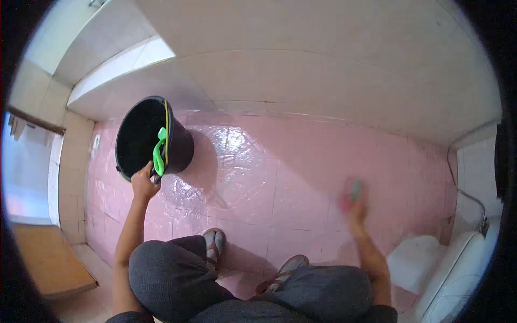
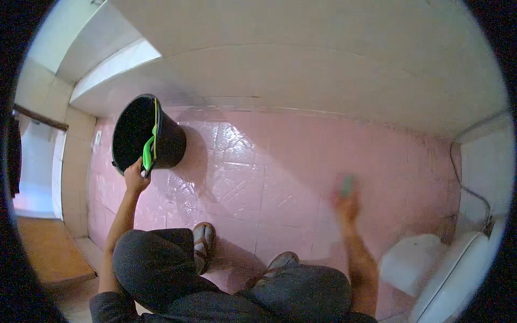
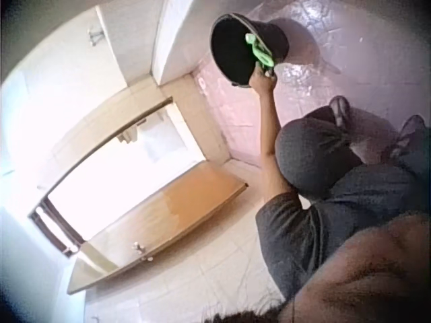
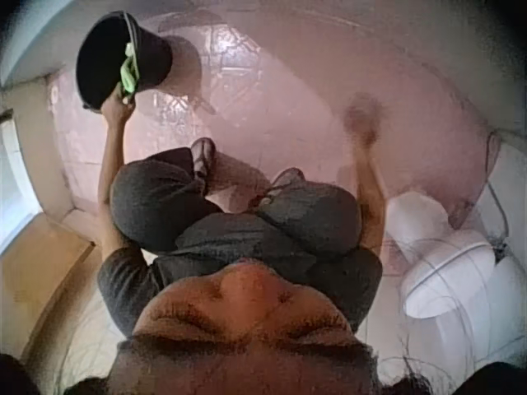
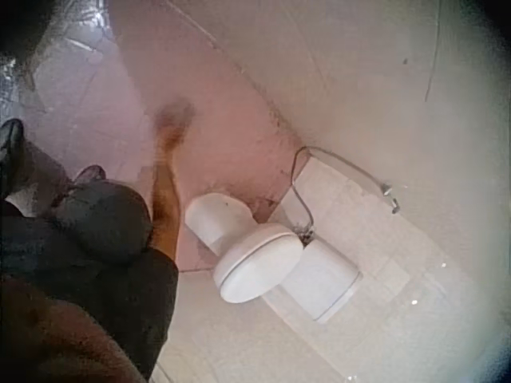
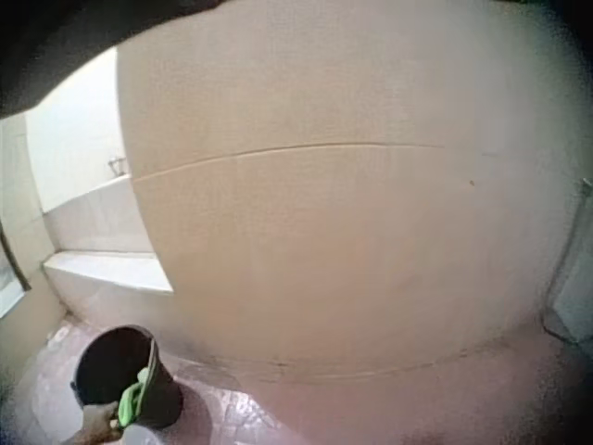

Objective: The person scrubs the pink tiled floor of a bathroom using a small brush and a bucket of water. They repeatedly dip the brush into the bucket and scrub the floor area around the toilet and bathtub.

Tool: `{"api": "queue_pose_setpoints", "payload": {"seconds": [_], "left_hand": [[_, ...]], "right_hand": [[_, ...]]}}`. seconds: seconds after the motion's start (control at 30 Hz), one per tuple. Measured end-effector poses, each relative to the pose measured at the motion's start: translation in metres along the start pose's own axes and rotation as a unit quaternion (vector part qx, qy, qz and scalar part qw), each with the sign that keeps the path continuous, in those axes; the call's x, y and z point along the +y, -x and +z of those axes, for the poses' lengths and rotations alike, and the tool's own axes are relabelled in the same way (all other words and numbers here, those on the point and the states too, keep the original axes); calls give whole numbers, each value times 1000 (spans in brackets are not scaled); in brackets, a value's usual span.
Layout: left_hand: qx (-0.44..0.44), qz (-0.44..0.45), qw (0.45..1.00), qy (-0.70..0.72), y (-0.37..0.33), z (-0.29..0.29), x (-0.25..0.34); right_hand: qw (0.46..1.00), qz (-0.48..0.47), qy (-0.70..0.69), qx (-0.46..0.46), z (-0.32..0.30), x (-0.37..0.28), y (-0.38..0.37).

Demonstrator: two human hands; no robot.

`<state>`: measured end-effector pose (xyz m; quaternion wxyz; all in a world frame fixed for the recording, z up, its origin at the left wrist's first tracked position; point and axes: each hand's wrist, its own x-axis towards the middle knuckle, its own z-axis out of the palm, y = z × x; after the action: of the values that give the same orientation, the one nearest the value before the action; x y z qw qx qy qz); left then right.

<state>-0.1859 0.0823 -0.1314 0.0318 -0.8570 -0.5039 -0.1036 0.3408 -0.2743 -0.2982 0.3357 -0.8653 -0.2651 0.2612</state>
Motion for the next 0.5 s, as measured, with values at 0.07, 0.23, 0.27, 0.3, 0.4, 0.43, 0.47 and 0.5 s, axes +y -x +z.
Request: {"api": "queue_pose_setpoints", "payload": {"seconds": [0.07, 0.23, 0.27, 0.3, 0.4, 0.43, 0.47, 0.5], "left_hand": [[22, -21, 999, -9, -23, 16, 12], [113, -90, 989, -14, -39, 21, 42], [105, -108, 988, -23, -42, 18, 40], [98, -126, 987, -31, -43, 11, 37], [90, -141, 986, -13, -60, 15, 53], [86, -145, 986, -8, -64, 18, 56], [129, -125, 984, -9, -67, 21, 54], [126, -137, 983, -6, -68, 20, 47]], "right_hand": [[936, -240, 254, -35, 77, 22, 49], [912, -370, 175, 6, 105, -15, 66], [942, -226, 234, 87, 87, -26, 38], [972, -134, 186, 61, 55, -43, 18], [989, 82, 120, 30, -48, -56, -19], [988, 83, 133, 3, -58, -38, -17], [986, 83, 144, -29, -57, -30, -10], [991, 52, 104, -73, -18, -63, 12]]}}
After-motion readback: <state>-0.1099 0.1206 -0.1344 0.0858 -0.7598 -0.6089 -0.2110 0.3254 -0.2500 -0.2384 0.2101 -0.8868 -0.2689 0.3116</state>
